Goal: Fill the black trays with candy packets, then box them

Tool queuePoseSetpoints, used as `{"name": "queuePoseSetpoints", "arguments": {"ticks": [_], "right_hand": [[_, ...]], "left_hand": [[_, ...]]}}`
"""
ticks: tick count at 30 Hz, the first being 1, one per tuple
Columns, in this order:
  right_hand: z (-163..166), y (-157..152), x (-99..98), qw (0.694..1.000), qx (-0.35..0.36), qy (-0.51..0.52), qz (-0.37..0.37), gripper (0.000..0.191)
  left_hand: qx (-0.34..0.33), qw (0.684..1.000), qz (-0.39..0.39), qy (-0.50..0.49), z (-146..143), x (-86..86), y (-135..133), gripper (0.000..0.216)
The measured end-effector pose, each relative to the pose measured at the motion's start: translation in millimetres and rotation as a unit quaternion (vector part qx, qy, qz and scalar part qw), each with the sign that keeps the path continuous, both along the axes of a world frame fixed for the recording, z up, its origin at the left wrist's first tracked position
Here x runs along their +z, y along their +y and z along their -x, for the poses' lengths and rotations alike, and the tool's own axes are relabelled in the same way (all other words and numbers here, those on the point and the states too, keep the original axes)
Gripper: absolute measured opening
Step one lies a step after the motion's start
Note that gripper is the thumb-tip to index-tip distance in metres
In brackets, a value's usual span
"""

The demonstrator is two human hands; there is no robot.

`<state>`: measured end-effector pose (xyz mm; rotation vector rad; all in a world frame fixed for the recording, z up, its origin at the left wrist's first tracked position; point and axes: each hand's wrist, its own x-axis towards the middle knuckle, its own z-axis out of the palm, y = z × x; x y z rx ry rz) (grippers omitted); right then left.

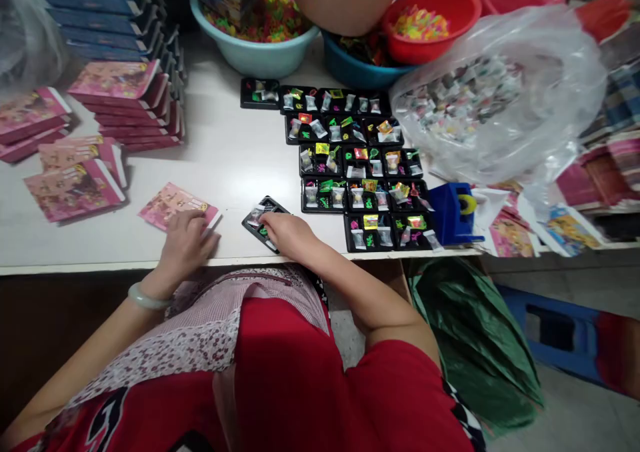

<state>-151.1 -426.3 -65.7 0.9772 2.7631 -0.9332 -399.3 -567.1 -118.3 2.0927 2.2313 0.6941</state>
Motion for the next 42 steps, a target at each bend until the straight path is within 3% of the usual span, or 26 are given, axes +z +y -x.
{"name": "queuePoseSetpoints", "arguments": {"ticks": [3,6,8,12,16,22,28,37,42], "right_hand": [[5,5,-9.8,0.996,0.033,0.056,-0.058,0.042],[10,2,-22.4,0.994,0.016,0.038,-0.104,0.065],[16,-6,-29.8,0.994,-0.002,0.012,-0.105,0.070],[25,-20,-35.9,0.995,-0.020,-0.022,-0.096,0.065],[26,-15,-31.4,0.995,-0.005,-0.024,-0.093,0.066],[35,16,-13.5,0.976,0.176,0.104,-0.072,0.059],[62,28,-15.4,0.958,0.255,0.125,-0.051,0.057],[73,23,-40.5,0.963,0.233,0.113,-0.078,0.053],[76,16,-50.6,0.964,0.212,0.124,-0.097,0.047]], "left_hand": [[0.038,0.999,0.018,0.013,5,1.7,-11,0.018],[0.052,0.998,0.030,0.006,8,1.2,-13,0.017],[0.041,0.999,0.031,-0.004,9,1.5,-10,0.012],[0.003,0.997,0.022,-0.073,11,6.4,-4,0.013],[-0.016,0.973,0.007,-0.232,20,16.2,5,0.024],[0.035,0.921,0.007,-0.388,33,35.7,18,0.035],[0.016,0.899,0.032,-0.436,31,33.8,19,0.036],[0.015,0.872,0.091,-0.480,28,16.7,27,0.031],[0.005,0.891,0.057,-0.450,22,13.9,32,0.033]]}}
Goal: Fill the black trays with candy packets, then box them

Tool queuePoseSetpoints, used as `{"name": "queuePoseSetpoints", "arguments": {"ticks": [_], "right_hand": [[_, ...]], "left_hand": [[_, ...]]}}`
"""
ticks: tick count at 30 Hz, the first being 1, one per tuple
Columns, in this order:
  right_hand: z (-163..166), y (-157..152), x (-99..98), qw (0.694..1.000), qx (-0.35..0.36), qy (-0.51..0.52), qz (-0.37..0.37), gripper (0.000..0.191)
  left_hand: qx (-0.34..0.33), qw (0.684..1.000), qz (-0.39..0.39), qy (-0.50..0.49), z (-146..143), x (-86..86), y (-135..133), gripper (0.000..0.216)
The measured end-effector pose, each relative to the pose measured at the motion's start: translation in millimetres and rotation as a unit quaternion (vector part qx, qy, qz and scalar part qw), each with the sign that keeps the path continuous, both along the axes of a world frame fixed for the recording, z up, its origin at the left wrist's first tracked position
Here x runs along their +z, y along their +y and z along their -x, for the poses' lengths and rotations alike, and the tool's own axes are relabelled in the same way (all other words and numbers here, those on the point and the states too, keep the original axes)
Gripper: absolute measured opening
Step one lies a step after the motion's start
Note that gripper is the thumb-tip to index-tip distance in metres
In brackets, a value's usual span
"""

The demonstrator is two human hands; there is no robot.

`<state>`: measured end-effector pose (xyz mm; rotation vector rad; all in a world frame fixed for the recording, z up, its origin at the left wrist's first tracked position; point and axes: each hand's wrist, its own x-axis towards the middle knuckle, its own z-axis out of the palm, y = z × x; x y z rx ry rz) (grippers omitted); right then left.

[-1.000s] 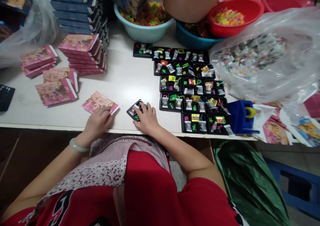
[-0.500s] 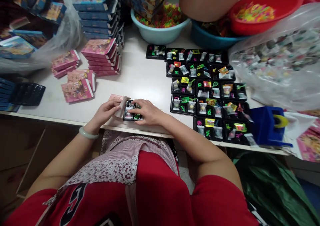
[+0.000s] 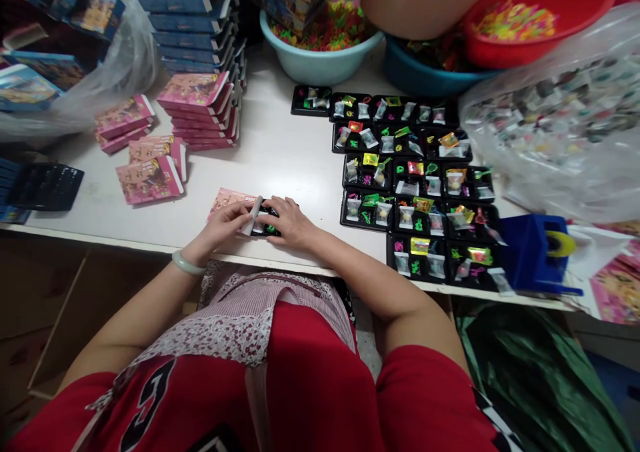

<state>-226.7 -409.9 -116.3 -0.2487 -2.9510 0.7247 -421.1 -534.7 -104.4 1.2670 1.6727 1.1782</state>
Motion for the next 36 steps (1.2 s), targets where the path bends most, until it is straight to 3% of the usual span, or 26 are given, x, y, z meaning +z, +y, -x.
{"name": "queuePoseSetpoints", "arguments": {"ticks": [5,12,21,26,29,36], "right_hand": [[5,-4,-17.3,0.999,-0.004,0.041,0.011,0.034],[16,1,-35.0,0.994,-0.009,0.100,0.046,0.036],[16,5,-27.2,0.995,-0.007,0.092,0.031,0.032],[-14,8,-11.4,0.989,-0.093,0.114,0.017,0.018],[-31,1,-8.5,0.992,-0.103,0.077,0.001,0.022],[-17,-15,-19.4,0.989,-0.140,0.033,0.041,0.029]], "left_hand": [[0.016,0.999,0.028,-0.026,0,4.2,2,0.034],[0.069,0.992,0.059,-0.087,-7,9.5,8,0.036],[0.063,0.996,0.043,-0.035,-7,1.8,11,0.032],[0.055,0.994,-0.009,0.098,-22,-2.4,8,0.018],[0.050,0.989,-0.017,0.139,-28,-5.3,7,0.014],[0.003,0.998,-0.020,0.065,-37,-11.3,21,0.020]]}}
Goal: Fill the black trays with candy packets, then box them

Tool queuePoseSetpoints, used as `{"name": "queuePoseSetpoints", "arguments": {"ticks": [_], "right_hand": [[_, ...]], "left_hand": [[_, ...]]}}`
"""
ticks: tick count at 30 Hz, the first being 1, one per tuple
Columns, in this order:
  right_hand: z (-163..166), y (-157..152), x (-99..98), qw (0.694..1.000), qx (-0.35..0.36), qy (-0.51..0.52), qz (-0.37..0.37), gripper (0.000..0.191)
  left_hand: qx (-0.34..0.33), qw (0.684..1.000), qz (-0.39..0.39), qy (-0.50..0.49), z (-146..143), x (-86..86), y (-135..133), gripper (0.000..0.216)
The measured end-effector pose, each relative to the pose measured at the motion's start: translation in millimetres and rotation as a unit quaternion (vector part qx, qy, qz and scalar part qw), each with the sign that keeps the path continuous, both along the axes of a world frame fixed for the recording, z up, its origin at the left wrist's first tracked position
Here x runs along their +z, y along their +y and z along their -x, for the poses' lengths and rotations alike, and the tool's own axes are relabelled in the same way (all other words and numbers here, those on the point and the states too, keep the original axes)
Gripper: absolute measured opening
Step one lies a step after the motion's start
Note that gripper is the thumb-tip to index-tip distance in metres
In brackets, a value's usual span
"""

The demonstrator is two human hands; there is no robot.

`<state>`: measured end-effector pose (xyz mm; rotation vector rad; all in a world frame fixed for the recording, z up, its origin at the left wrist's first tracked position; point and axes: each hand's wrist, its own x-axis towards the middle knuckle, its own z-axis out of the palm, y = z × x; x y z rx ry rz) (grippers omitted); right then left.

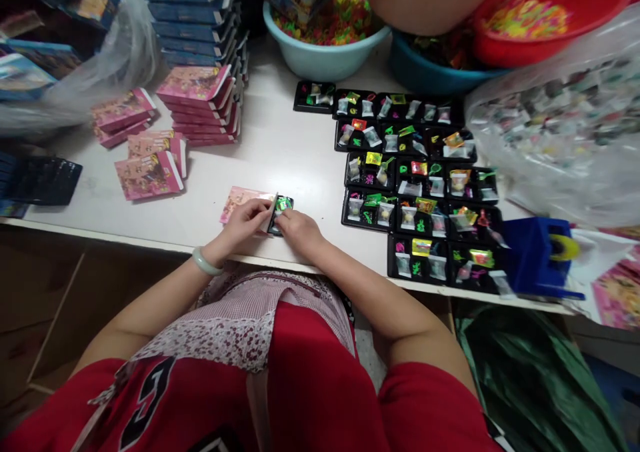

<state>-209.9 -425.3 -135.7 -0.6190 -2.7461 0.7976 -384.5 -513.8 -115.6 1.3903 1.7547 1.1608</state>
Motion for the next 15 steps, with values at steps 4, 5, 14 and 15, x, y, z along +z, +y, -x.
{"name": "queuePoseSetpoints", "arguments": {"ticks": [4,5,14,15], "right_hand": [[1,1,-5.6,0.993,-0.033,0.070,0.094,0.025],[-2,1,-7.4,0.989,-0.045,0.086,0.111,0.031],[9,-14,-18.6,0.968,-0.075,0.150,0.185,0.049],[11,-14,-18.1,0.968,-0.084,0.150,0.185,0.050]], "left_hand": [[0.015,1.000,-0.009,-0.010,-4,-0.2,3,0.019],[0.021,1.000,-0.013,-0.014,-4,-0.7,3,0.018],[0.083,0.995,-0.025,-0.048,-4,-6.1,-2,0.029],[0.086,0.995,-0.027,-0.053,-3,-5.8,-2,0.031]]}}
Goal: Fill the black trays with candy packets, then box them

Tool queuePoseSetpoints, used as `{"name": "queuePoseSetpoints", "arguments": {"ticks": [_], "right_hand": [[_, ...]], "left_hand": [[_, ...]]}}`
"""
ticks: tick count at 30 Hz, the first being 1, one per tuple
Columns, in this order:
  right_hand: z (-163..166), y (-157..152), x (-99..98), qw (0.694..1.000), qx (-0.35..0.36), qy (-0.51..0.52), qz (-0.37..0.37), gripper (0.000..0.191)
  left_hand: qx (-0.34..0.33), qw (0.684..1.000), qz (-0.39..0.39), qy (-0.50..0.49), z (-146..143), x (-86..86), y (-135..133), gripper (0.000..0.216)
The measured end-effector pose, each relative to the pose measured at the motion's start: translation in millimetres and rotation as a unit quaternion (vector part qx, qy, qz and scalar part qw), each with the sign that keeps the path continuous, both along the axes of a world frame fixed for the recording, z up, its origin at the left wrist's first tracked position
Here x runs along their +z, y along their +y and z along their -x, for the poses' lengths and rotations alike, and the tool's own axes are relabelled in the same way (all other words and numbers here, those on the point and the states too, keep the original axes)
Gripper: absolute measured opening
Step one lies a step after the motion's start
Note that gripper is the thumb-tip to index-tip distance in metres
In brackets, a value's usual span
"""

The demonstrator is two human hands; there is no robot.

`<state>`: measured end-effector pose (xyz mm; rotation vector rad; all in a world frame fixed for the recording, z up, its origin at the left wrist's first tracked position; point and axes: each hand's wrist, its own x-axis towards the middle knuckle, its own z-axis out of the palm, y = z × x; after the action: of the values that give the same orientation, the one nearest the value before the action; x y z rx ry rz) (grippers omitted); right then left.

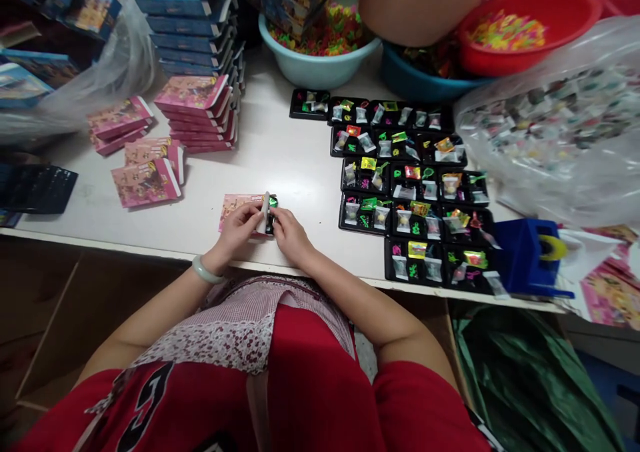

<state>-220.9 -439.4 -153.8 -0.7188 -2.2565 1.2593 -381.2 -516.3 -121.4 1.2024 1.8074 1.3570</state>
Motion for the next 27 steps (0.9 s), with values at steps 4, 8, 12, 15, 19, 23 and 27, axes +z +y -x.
{"name": "queuePoseSetpoints", "arguments": {"ticks": [4,8,12,15,19,23,27], "right_hand": [[5,-2,0.4,1.000,-0.012,-0.025,-0.012,0.051],[16,-6,2.9,1.000,0.004,-0.015,0.013,0.044],[44,4,28.5,0.995,0.027,0.071,0.061,0.039],[86,33,63.7,0.983,0.031,0.138,0.116,0.042],[166,92,108.9,0.957,0.017,0.187,0.220,0.041],[225,140,131.0,0.934,-0.007,0.157,0.321,0.029],[214,152,128.3,0.933,-0.049,0.146,0.326,0.023]], "left_hand": [[0.006,1.000,-0.005,0.000,-1,-0.1,-5,0.029],[0.015,0.999,-0.013,0.051,-3,8.3,-16,0.026],[-0.006,0.983,-0.067,0.170,17,47.9,-18,0.021],[-0.010,0.960,-0.105,0.259,52,89.7,8,0.018],[0.022,0.939,-0.101,0.328,118,122.3,79,0.010],[0.033,0.948,-0.054,0.311,160,118.7,143,0.015],[0.042,0.951,-0.091,0.294,169,105.8,136,0.009]]}}
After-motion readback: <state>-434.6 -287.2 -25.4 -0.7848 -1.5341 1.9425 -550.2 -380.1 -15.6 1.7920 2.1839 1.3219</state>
